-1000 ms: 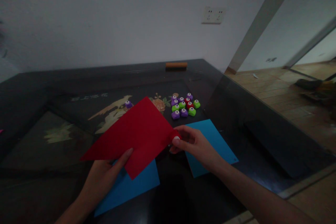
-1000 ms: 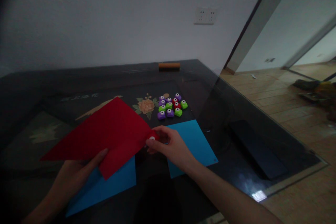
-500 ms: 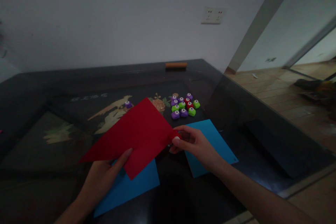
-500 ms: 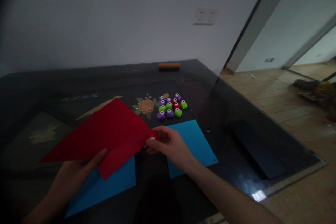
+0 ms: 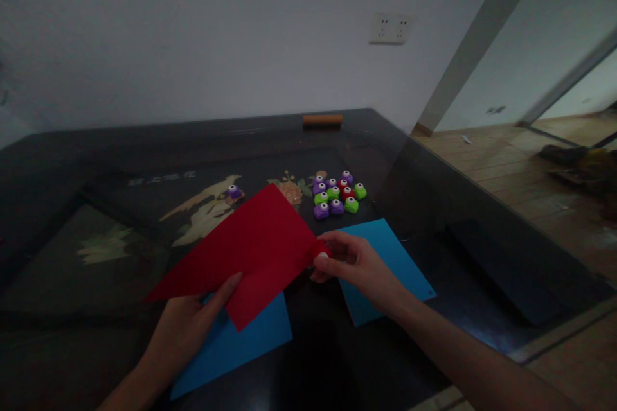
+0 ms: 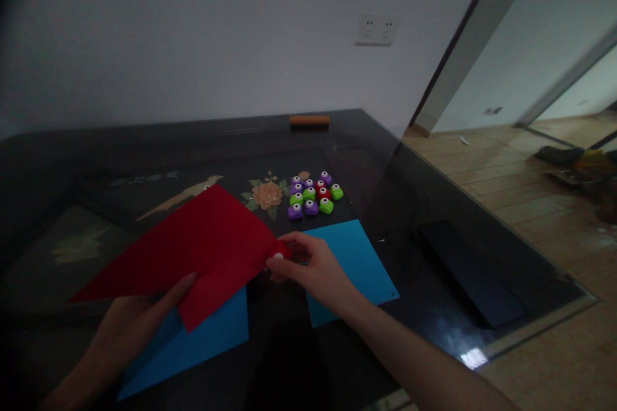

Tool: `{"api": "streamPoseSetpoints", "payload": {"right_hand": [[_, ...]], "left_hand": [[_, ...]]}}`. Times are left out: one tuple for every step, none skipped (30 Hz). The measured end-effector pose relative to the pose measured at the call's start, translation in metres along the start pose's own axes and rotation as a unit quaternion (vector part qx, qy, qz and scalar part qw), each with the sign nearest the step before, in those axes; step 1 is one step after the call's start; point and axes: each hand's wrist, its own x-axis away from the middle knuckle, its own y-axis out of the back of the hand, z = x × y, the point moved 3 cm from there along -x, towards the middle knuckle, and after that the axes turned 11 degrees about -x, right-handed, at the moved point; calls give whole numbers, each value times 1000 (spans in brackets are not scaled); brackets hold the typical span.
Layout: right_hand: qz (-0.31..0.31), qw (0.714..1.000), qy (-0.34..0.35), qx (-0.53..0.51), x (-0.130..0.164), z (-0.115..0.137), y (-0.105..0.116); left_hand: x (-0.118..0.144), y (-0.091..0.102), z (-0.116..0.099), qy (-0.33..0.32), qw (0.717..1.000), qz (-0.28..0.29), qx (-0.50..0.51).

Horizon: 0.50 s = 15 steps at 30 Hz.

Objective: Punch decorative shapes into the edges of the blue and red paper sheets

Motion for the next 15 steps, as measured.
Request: {"api": "streamPoseSetpoints", "payload": {"right_hand": [[-1, 1000, -1, 3, 0, 0, 0], [-1, 1000, -1, 6, 0, 0, 0], [-1, 1000, 0, 6, 0, -1, 0], [-2, 1000, 1, 3, 0, -1, 0], [-2, 1000, 2, -1, 0, -1, 1], [-3, 1000, 2, -5, 0, -2, 1], [-3, 1000, 2, -7, 0, -2, 1], [-3, 1000, 2, -9, 1, -2, 1], [-3, 1000, 2, -8, 1, -2, 1], [-3, 1000, 1, -7, 1, -1, 0], [-2, 1000, 1, -6, 1, -1, 0], [-2, 1000, 1, -6, 1, -1, 0], [-2, 1000, 0, -7, 0, 0, 0], [-2, 1000, 1, -7, 0, 0, 0], [-1, 1000, 2, -7, 0, 0, 0]], "left_hand": [[0, 0, 0, 0, 1000, 2, 0], [0, 0, -1, 1, 1000, 2, 2], [0, 0, -1, 1, 1000, 3, 4], [0, 1, -1, 1, 1000, 3, 7], [0, 1, -1, 2, 1000, 3, 10], [0, 1, -1, 4, 1000, 5, 12], [0, 0, -1, 5, 1000, 7, 11], [0, 0, 0, 8, 1000, 7, 7], [0, 1, 1, 10, 1000, 4, 2], [0, 1, 1, 11, 1000, 1, -2], [0, 0, 2, 9, 1000, 0, -4], [0, 0, 2, 6, 1000, 1, -5], [0, 0, 2, 3, 1000, 3, -5], [0, 0, 3, -1, 1000, 0, -7], [0, 0, 3, -6, 1000, -9, -12]]}}
